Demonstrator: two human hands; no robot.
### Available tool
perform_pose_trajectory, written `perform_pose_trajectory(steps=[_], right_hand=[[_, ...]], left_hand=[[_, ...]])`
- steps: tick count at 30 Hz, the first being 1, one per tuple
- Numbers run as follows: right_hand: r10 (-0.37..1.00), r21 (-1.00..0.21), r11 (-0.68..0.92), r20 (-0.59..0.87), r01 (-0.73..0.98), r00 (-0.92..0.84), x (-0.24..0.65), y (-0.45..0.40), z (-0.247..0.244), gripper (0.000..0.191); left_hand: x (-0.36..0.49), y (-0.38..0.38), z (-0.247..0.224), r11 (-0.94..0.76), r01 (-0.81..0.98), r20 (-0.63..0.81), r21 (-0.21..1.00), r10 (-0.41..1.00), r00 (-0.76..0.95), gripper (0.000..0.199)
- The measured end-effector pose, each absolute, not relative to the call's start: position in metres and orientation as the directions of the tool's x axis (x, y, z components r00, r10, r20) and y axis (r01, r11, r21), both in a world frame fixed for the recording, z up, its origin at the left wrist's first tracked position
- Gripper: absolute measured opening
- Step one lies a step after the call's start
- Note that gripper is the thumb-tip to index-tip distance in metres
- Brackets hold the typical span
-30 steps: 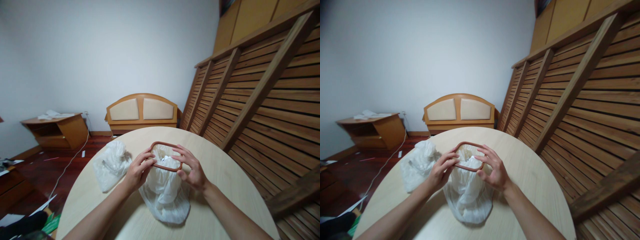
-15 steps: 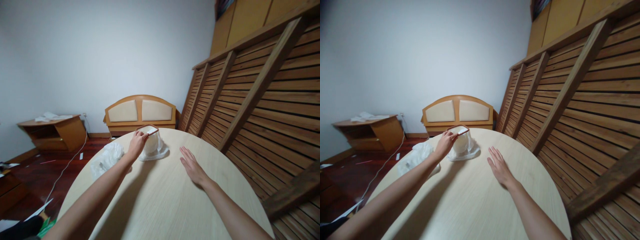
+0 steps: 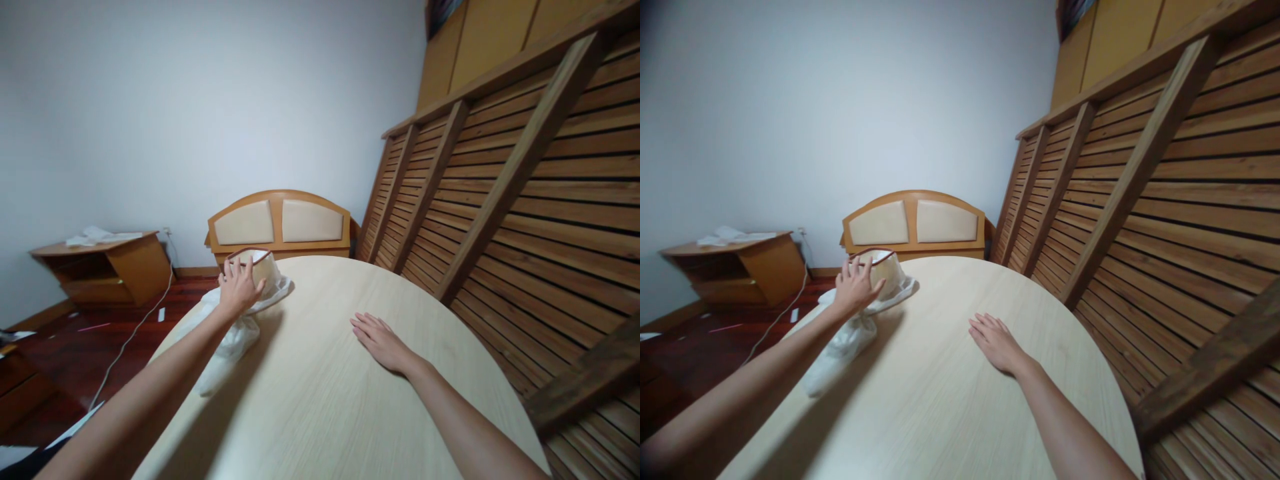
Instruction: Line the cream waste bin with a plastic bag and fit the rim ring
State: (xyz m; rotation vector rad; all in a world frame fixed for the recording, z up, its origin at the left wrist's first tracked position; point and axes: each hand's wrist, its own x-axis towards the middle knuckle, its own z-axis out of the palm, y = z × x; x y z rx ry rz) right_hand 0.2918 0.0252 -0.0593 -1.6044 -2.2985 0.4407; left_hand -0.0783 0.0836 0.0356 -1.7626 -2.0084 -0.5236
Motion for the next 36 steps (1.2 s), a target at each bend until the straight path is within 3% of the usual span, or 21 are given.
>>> perform_pose_trajectory(steps=[5,8,12,17,20,22,26,28,32,36], right_hand=[[0.947,-0.402,0.315,0.068,0.86,-0.315,0.29,0.028,-0.062,0.062],[0.95,-0.383,0.307,0.066,0.871,-0.306,0.288,0.029,-0.063,0.062],[0.955,-0.346,0.292,0.055,0.892,-0.291,0.284,0.027,-0.062,0.062],[0.97,-0.301,0.222,-0.025,0.928,-0.241,0.274,0.032,-0.058,0.067],[0.984,-0.281,0.156,-0.043,0.947,-0.175,0.26,0.037,-0.057,0.066],[0.991,-0.27,0.128,0.007,0.954,-0.131,0.25,0.038,-0.057,0.064],[0.98,-0.269,0.172,0.147,0.948,-0.136,0.24,0.036,-0.053,0.055],[0.965,-0.276,0.235,0.182,0.932,-0.189,0.24,0.037,-0.051,0.049],[0.937,-0.299,0.341,0.188,0.892,-0.295,0.243,0.044,-0.053,0.05],[0.939,-0.333,0.341,0.153,0.879,-0.307,0.244,0.053,-0.061,0.056]], left_hand=[[-0.099,0.024,-0.01,0.126,0.987,0.266,-0.098,0.959,-0.096,0.098],[-0.125,0.008,-0.033,0.199,0.98,0.084,-0.031,0.977,-0.196,0.09],[-0.153,0.011,-0.037,0.207,0.978,0.143,-0.001,0.968,-0.205,0.074],[-0.139,0.016,-0.014,0.097,0.994,0.251,-0.041,0.964,-0.083,0.064],[-0.102,0.015,-0.002,0.009,0.992,0.465,-0.125,0.884,0.051,0.059],[-0.07,0.016,-0.001,-0.111,0.986,0.52,-0.123,0.839,0.16,0.052],[-0.01,0.025,-0.021,-0.427,0.9,0.35,0.085,0.859,0.375,0.049],[0.009,0.03,-0.037,-0.417,0.889,0.249,0.189,0.896,0.367,0.051],[0.016,0.038,-0.057,-0.433,0.872,0.181,0.229,0.899,0.398,0.051],[0.01,0.039,-0.059,-0.451,0.857,0.158,0.249,0.892,0.424,0.049]])
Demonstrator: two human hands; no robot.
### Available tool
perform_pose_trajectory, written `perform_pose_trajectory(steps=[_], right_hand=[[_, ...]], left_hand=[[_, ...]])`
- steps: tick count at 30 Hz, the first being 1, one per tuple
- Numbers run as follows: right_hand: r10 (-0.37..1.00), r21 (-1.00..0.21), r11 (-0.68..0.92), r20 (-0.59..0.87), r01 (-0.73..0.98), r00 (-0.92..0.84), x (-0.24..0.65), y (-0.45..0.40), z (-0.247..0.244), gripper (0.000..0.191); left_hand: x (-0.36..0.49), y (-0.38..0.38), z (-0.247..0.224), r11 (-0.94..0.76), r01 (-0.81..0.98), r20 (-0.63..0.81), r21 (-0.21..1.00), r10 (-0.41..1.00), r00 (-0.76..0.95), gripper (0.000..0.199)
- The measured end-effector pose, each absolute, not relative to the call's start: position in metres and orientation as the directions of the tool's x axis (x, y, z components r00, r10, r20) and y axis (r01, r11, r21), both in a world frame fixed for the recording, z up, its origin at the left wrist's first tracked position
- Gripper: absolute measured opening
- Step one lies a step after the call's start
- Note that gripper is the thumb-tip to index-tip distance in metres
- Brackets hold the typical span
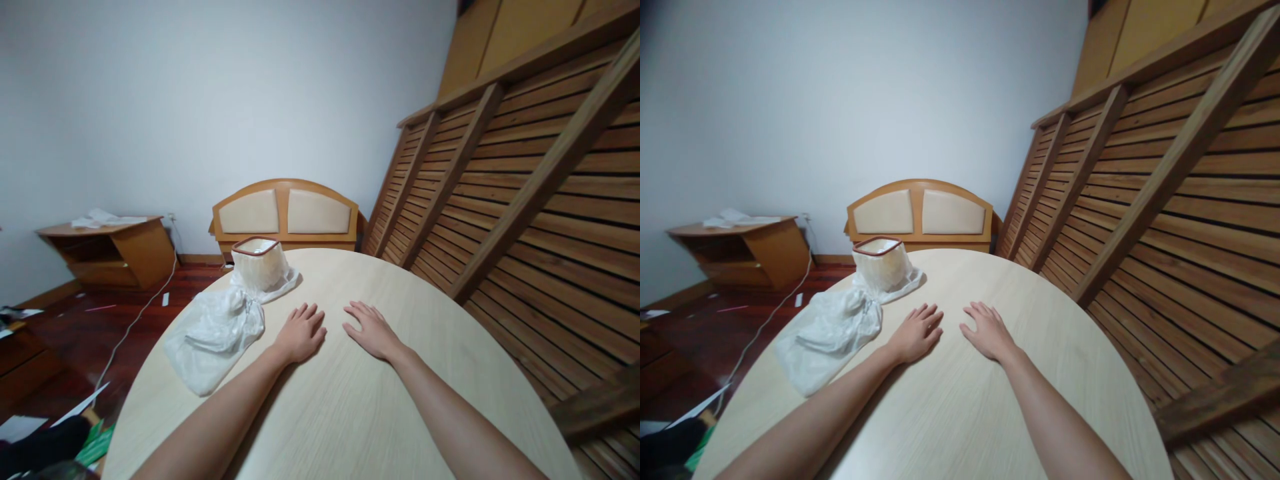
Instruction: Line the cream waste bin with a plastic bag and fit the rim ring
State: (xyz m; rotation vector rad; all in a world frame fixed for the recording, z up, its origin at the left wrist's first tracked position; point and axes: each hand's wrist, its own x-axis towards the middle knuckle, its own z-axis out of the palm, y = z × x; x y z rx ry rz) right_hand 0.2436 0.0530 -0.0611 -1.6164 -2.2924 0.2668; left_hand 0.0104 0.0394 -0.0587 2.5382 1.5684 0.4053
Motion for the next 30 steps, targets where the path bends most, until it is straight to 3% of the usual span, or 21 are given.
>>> perform_pose_trajectory(steps=[30], right_hand=[[0.944,-0.348,0.33,0.113,0.877,-0.311,0.2453,0.055,-0.0657,0.059]], left_hand=[[0.0121,0.0391,-0.0558,-0.456,0.848,0.17,0.27,0.889,0.425,0.047]])
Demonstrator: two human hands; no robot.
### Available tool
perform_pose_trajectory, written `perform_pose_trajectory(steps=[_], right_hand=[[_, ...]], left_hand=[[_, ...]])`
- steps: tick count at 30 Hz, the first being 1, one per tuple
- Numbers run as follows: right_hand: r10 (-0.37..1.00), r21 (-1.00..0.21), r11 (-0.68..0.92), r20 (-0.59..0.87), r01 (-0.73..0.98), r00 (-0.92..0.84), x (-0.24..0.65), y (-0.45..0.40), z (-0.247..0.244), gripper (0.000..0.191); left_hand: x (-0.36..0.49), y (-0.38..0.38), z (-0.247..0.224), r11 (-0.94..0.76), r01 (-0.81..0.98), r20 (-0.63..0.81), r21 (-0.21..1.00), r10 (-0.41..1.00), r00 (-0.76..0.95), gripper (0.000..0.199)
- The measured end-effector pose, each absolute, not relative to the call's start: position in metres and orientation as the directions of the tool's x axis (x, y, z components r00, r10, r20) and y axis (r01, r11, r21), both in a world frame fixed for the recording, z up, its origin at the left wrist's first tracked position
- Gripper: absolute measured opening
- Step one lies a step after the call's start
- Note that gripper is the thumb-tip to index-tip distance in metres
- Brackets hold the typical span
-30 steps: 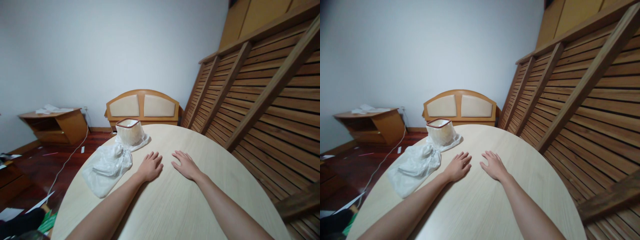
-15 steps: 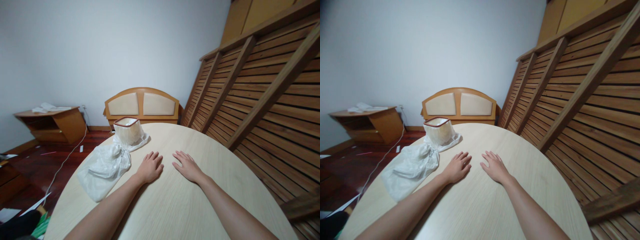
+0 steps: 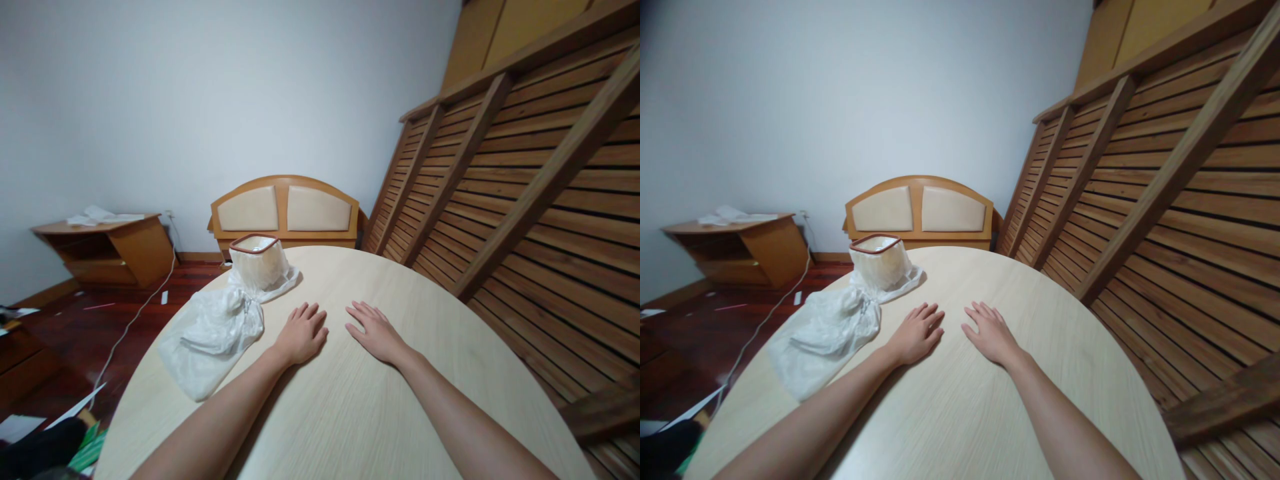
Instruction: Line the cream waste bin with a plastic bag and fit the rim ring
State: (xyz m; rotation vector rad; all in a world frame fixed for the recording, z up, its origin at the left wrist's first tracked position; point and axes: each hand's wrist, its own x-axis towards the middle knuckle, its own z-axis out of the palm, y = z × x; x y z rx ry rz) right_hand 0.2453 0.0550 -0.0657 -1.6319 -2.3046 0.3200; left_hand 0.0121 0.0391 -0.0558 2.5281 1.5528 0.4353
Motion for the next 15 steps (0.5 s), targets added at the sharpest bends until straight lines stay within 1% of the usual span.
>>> perform_pose_trajectory(steps=[7,10,13,15], right_hand=[[0.941,-0.343,0.338,0.122,0.876,-0.315,0.246,0.056,-0.066,0.059],[0.941,-0.34,0.338,0.123,0.878,-0.315,0.246,0.056,-0.067,0.059],[0.942,-0.337,0.336,0.119,0.88,-0.315,0.246,0.056,-0.068,0.059],[0.941,-0.335,0.338,0.12,0.88,-0.316,0.246,0.056,-0.068,0.059]], left_hand=[[0.012,0.04,-0.056,-0.467,0.85,0.179,0.245,0.883,0.434,0.047],[0.01,0.04,-0.052,-0.479,0.849,0.199,0.225,0.875,0.441,0.043],[0.007,0.044,-0.039,-0.471,0.858,0.251,0.204,0.873,0.419,0.037],[0.001,0.049,-0.026,-0.44,0.876,0.309,0.196,0.876,0.371,0.038]])
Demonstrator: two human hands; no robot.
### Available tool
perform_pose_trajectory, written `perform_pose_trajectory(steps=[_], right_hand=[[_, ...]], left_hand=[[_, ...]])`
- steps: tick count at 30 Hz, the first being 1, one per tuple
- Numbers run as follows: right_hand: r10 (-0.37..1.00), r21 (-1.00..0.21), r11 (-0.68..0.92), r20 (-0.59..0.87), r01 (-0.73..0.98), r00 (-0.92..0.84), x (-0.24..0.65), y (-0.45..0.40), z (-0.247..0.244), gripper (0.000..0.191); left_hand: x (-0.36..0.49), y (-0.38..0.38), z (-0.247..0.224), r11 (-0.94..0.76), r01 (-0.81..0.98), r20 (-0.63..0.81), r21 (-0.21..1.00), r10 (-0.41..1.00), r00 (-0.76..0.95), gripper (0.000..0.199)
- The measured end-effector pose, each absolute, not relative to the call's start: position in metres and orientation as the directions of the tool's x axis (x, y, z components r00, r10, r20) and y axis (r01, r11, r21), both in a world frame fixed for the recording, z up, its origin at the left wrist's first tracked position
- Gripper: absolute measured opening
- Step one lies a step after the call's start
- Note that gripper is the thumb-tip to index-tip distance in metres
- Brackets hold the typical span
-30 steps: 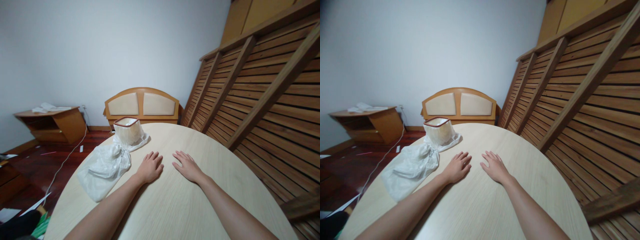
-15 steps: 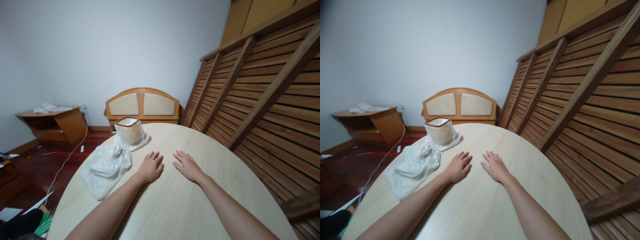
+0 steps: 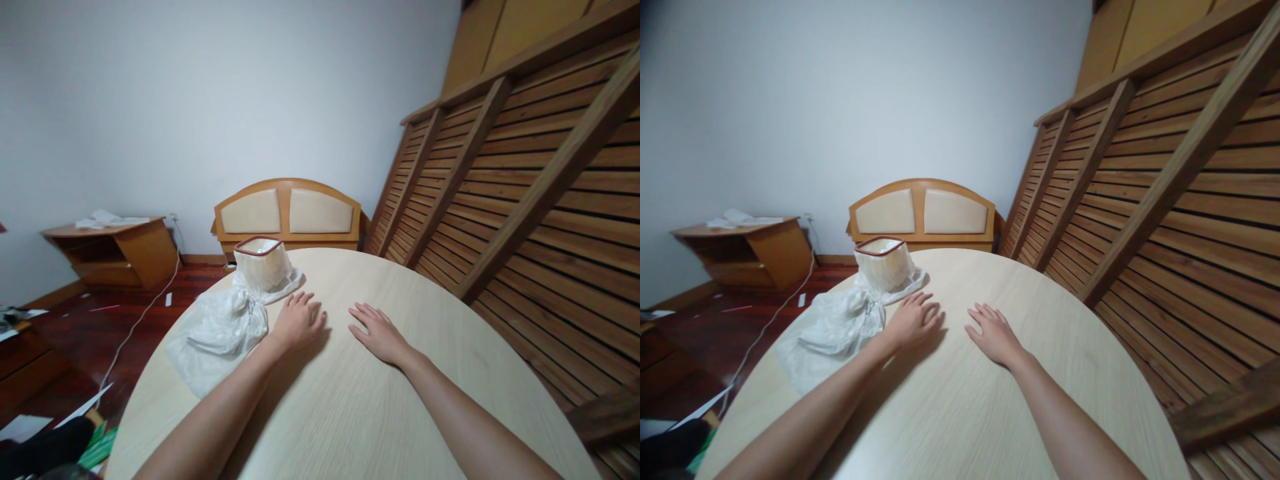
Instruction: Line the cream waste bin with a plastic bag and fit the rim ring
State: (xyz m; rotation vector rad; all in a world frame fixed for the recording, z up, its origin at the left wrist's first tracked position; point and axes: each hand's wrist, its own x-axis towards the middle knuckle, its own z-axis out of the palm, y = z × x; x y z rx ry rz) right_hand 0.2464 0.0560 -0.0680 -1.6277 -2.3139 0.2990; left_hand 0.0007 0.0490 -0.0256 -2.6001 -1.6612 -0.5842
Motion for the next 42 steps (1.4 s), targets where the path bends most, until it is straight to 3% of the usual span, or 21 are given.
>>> perform_pose_trajectory(steps=[9,15,27,42], right_hand=[[0.942,-0.342,0.336,0.11,0.878,-0.318,0.247,0.056,-0.068,0.06],[0.942,-0.354,0.335,0.115,0.873,-0.315,0.248,0.054,-0.067,0.06],[0.942,-0.371,0.337,0.127,0.865,-0.312,0.245,0.05,-0.063,0.058],[0.941,-0.38,0.34,0.137,0.861,-0.311,0.246,0.051,-0.065,0.058]], left_hand=[[-0.059,0.077,0.018,-0.237,0.954,0.576,0.185,0.812,0.09,0.045],[-0.084,0.088,0.007,-0.185,0.979,0.616,0.087,0.782,0.093,0.046],[-0.101,0.101,0.007,-0.256,0.967,0.692,-0.004,0.697,0.187,0.056],[-0.093,0.103,0.006,-0.315,0.949,0.737,0.022,0.646,0.198,0.029]])
